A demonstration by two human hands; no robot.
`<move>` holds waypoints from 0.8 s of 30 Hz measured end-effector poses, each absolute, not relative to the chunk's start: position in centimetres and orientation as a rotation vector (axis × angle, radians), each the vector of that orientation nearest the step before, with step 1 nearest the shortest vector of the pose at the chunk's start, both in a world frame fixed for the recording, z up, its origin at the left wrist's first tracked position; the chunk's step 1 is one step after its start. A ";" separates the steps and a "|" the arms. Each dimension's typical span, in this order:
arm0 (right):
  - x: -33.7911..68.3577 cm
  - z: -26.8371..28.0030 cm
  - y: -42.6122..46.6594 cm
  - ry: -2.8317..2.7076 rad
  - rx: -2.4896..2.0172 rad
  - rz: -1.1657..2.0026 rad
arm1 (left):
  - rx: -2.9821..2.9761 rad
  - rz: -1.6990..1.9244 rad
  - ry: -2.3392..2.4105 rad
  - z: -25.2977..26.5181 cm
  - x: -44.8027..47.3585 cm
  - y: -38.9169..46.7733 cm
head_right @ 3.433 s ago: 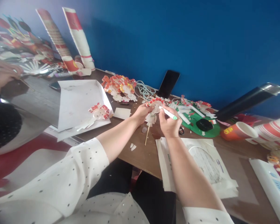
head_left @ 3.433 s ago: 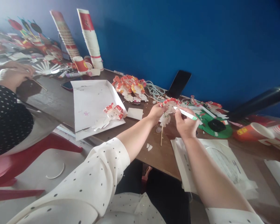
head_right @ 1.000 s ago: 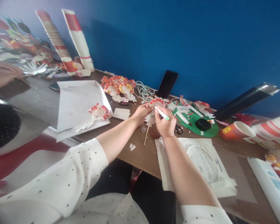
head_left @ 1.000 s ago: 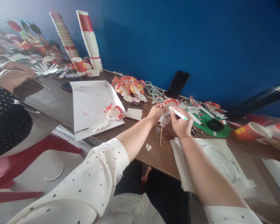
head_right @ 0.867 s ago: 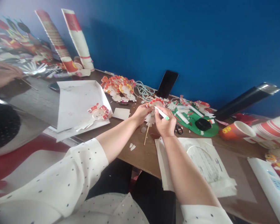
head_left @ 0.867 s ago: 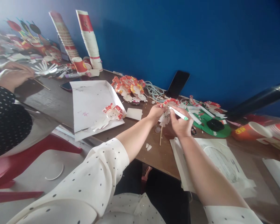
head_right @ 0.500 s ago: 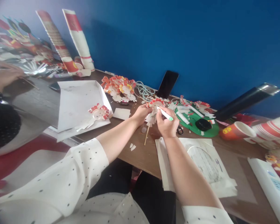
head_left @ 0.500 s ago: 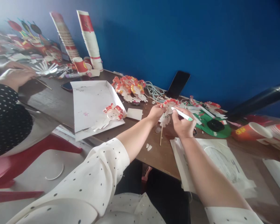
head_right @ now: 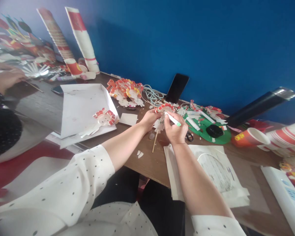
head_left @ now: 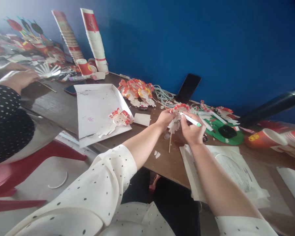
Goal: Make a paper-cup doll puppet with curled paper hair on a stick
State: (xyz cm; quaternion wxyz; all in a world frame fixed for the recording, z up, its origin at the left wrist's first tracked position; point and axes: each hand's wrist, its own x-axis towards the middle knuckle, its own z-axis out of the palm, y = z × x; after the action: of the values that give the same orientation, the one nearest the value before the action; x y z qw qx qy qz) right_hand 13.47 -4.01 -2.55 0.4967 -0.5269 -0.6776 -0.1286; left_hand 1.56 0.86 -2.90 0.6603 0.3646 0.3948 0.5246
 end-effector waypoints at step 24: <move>13.6 -2.6 -3.9 -1.603 -1.302 -0.345 | 0.813 1.173 0.912 -2.5 1.4 0.7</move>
State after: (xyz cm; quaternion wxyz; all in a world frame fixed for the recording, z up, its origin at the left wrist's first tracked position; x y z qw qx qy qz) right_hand 13.58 -3.94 -2.60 0.5002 -0.5383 -0.6630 -0.1428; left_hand 1.40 0.71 -2.54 0.6624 0.3597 0.4035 0.5187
